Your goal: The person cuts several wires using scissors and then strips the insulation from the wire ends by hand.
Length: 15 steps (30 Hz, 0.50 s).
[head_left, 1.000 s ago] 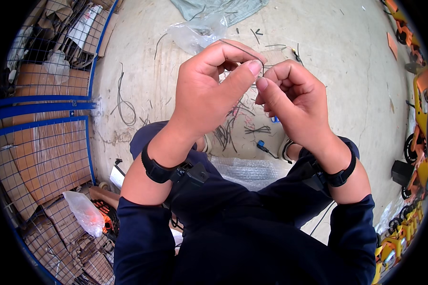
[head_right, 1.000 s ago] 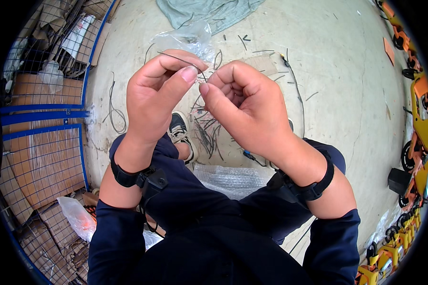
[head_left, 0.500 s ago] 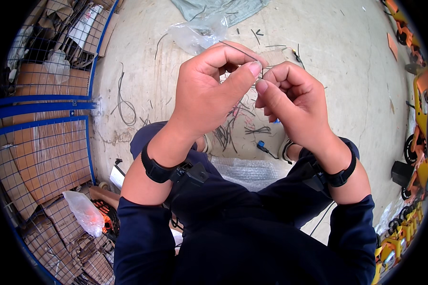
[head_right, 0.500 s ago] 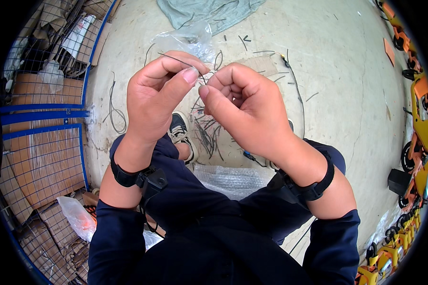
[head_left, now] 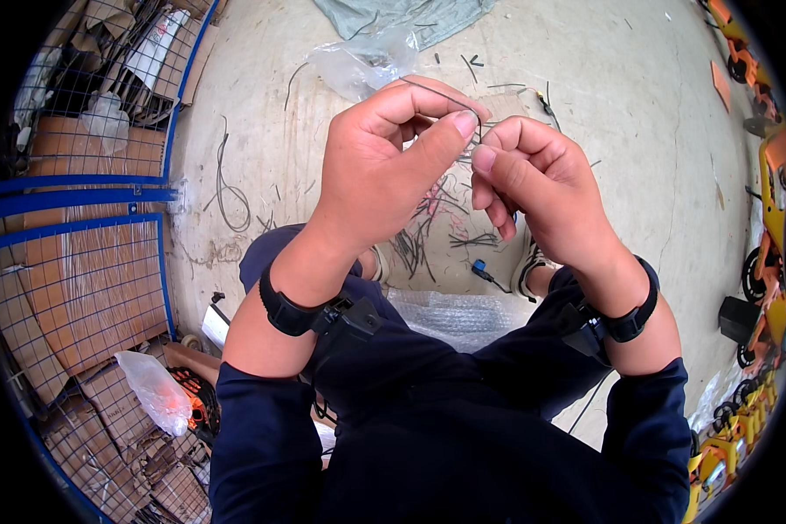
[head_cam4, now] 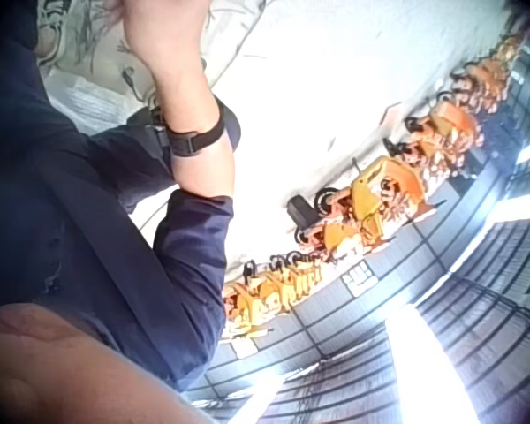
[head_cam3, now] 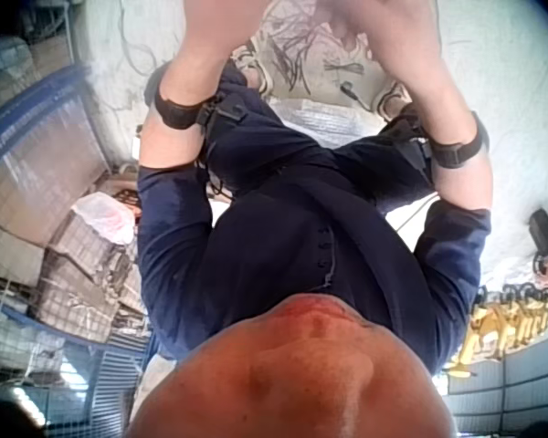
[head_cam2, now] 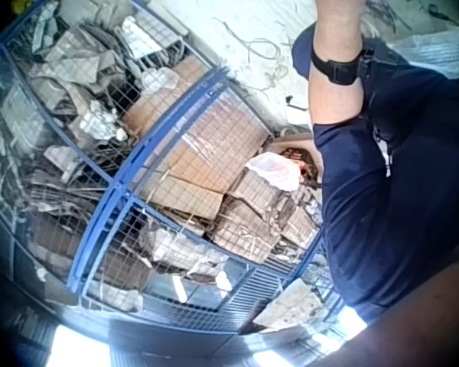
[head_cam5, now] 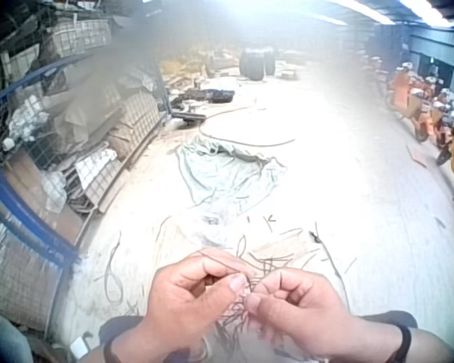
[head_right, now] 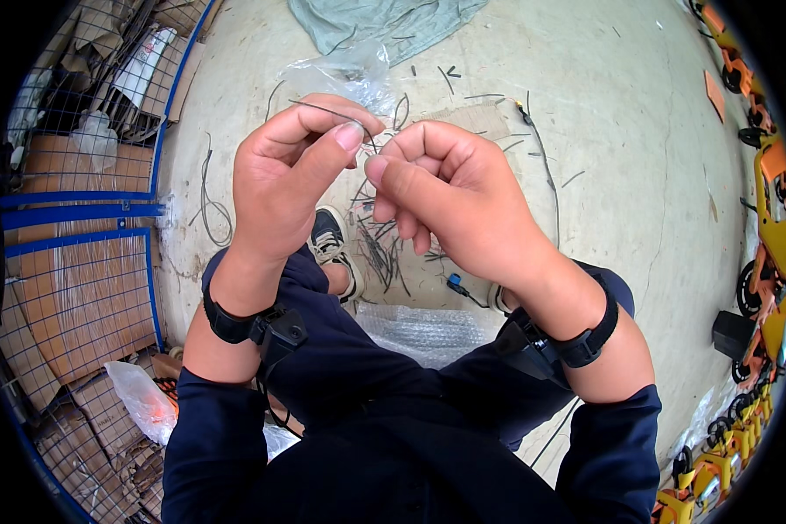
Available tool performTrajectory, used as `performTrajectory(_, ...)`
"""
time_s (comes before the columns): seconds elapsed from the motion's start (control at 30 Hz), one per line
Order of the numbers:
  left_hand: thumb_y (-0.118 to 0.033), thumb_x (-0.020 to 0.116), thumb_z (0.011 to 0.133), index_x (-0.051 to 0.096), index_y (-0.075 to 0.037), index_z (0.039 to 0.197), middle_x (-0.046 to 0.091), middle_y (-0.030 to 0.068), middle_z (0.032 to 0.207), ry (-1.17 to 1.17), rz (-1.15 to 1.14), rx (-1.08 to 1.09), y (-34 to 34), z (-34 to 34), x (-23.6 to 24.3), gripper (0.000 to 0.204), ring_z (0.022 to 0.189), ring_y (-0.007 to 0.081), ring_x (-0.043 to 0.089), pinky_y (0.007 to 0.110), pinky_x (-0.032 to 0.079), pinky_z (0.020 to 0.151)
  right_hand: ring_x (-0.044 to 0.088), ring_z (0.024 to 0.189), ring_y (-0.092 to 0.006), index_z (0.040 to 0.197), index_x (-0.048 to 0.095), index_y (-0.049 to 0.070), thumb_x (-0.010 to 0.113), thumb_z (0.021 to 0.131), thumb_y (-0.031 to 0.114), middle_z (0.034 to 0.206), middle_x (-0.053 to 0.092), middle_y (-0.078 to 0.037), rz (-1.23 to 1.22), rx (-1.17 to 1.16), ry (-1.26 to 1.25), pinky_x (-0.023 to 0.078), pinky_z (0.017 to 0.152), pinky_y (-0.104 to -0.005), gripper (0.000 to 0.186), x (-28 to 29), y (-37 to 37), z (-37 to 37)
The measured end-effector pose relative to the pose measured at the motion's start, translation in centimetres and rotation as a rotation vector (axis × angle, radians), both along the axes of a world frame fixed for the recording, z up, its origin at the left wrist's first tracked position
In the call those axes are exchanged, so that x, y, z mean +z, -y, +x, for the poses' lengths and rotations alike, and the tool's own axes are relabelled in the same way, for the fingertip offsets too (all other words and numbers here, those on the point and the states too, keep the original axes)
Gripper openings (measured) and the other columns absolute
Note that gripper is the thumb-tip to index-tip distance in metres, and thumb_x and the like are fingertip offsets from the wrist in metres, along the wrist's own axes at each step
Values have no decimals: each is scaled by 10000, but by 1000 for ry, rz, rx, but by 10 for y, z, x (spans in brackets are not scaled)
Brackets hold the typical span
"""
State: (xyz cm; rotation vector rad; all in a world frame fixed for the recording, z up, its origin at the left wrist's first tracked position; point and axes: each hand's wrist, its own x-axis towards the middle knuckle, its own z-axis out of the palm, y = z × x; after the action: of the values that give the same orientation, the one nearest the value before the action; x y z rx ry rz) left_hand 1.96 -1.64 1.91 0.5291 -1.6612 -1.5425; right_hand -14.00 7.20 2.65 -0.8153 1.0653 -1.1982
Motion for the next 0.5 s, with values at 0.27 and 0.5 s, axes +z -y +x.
performTrajectory(0.27, -25, 619, 901, 652, 29, 936, 673, 104, 1011, -18, -11, -15, 2, 1, -2, 72, 893, 120, 619, 259, 502, 770, 546, 565, -35, 925, 609, 23, 632, 942, 192, 731, 648, -24, 20, 5, 7, 426, 461, -176, 171, 1, 0, 1)
performTrajectory(0.5, 17, 585, 902, 622, 47, 922, 661, 135, 1017, 21, -49, -6, 2, 1, -1, 51, 947, 166, 617, 300, 496, 849, 543, 560, -35, 925, 607, 20, 629, 941, 183, 731, 649, -25, 17, 4, -9, 425, 453, -177, 165, 2, 0, 1)
